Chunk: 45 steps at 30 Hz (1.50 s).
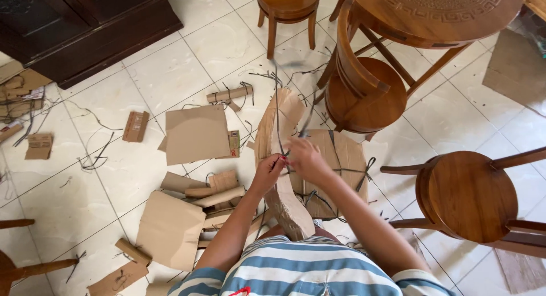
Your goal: The person cuts plastic ties on cardboard packaging wrapped around wooden chairs using scissors and removes the material.
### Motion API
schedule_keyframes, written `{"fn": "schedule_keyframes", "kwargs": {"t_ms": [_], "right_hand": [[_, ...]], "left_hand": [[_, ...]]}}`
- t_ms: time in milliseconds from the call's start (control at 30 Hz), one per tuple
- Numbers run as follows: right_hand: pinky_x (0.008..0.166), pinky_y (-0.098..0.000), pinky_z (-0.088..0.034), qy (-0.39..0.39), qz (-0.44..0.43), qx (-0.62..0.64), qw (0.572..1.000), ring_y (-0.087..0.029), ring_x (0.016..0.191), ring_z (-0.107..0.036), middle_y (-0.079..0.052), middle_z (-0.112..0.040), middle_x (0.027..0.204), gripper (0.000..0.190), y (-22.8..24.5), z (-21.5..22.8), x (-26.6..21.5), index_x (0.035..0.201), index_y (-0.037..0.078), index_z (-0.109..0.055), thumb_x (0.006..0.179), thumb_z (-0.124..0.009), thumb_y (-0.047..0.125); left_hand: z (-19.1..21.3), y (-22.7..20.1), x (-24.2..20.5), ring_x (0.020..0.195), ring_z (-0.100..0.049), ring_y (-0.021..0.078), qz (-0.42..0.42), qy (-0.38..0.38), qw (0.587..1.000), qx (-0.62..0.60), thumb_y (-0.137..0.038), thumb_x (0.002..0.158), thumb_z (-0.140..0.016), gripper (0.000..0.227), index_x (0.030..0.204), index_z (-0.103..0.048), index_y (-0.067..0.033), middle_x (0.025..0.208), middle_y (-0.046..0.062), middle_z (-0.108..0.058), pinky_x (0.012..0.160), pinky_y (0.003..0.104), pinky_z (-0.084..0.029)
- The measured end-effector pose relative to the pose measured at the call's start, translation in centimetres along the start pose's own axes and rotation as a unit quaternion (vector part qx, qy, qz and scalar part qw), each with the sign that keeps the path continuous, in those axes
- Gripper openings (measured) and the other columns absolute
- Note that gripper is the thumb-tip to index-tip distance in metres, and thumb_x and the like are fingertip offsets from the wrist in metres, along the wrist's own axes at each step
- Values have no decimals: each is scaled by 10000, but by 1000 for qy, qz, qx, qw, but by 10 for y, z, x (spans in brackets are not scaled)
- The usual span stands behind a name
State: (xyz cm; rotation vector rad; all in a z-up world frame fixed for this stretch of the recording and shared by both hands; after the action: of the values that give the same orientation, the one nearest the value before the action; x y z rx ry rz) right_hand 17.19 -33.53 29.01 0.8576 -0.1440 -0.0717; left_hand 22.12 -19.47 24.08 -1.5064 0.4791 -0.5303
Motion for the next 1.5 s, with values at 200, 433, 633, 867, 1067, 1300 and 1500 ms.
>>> {"fn": "schedule_keyframes", "kwargs": {"t_ms": [200,433,633,867,1067,1300,1500], "right_hand": [[805,-326,-418,-37,92,-159,982,-160,950,-699,76,-750,909,147,-24,-12,-4,918,287,-752,949,-679,411],[737,-385,-530,-4,-31,3,1000,-287,803,-715,-45,-735,784,38,-61,-43,-14,852,225,-784,815,-789,229],[687,-322,-552,-64,-129,98,985,-211,723,-726,0,-736,715,142,-66,-84,17,901,230,-789,762,-811,210],[692,-416,-579,-103,-79,87,988,-317,802,-737,-92,-756,832,327,-39,-85,44,1143,224,-753,839,-698,116],[606,-458,-582,-120,103,-253,954,-317,646,-717,-6,-682,786,189,-19,-57,47,1152,319,-603,969,-605,271],[642,-509,-548,-15,79,-122,989,-414,719,-704,-145,-681,722,283,-14,-30,36,945,191,-590,996,-609,469],[713,-425,-534,-111,-75,134,982,-280,731,-681,-149,-710,776,104,-40,-29,4,909,115,-729,878,-800,185]], "left_hand": [[-7,10,1,617,-505,167,-52,5,996,75,-193,1049,-587,281,798,-664,-96,637,88,-569,622,312,-443],[19,5,13,692,-561,176,-22,-56,995,82,-225,1026,-637,179,987,-720,-72,746,109,-652,644,328,-489],[55,-1,21,760,-640,204,-55,-77,988,121,-222,1000,-695,126,1012,-717,-98,814,104,-698,723,340,-538],[58,-3,16,773,-591,162,-90,-71,989,95,-184,947,-753,98,979,-692,-115,770,58,-650,736,330,-524],[57,3,15,793,-601,155,-100,-70,991,55,-173,978,-713,62,963,-688,-118,797,44,-635,782,330,-513],[78,23,16,1055,-650,203,-73,-130,986,-73,-145,1041,-608,105,947,-617,-97,1073,103,-727,959,364,-484],[90,115,5,1022,-749,234,67,-227,881,-410,-150,1053,-553,59,1001,-536,-126,903,40,-707,1048,420,-563]]}}
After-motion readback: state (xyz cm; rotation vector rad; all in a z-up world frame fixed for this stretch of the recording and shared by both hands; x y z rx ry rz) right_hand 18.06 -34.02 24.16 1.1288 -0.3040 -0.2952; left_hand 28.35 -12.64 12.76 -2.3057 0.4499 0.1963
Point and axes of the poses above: each hand's wrist, its own x-axis towards the middle knuckle, its own z-axis out of the back of the hand, y = z × x, the point moved 7 cm from there along x, towards the middle knuckle
